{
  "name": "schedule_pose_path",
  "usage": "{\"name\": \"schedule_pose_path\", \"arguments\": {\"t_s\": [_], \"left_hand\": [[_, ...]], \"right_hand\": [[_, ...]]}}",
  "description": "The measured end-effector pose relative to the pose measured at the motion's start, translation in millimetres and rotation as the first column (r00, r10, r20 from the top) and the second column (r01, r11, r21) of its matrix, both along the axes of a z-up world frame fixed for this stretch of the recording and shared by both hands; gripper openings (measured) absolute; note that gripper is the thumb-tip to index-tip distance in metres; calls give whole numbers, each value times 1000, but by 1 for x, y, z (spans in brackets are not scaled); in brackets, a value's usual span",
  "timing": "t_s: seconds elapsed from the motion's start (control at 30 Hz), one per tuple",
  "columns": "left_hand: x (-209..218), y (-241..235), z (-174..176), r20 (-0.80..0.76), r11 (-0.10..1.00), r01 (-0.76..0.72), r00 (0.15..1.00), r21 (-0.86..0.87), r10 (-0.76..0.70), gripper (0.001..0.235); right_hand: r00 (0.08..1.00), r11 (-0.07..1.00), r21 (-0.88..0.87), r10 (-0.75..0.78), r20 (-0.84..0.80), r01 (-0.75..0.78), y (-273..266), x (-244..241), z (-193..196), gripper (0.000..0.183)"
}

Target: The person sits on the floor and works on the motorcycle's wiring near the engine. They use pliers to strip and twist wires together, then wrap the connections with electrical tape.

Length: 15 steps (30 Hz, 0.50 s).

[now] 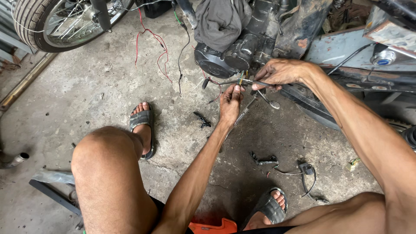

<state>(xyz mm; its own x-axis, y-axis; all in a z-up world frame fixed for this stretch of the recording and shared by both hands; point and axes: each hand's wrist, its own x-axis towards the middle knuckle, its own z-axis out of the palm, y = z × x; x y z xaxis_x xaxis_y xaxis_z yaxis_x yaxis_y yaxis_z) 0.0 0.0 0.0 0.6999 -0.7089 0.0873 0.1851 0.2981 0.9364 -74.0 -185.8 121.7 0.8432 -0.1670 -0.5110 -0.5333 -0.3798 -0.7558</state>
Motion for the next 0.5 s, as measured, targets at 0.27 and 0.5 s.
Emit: {"name": "schedule_pose_path", "arguments": {"t_s": [0.27, 0.5], "left_hand": [[-6, 12, 21, 104, 999, 18, 994, 42, -22, 23], [4, 13, 13, 162, 998, -6, 987, 66, -5, 22]], "right_hand": [[996, 996, 53, -73, -43, 75, 23, 4, 15, 38], [998, 998, -49, 39, -43, -41, 2, 5, 1, 41]]}}
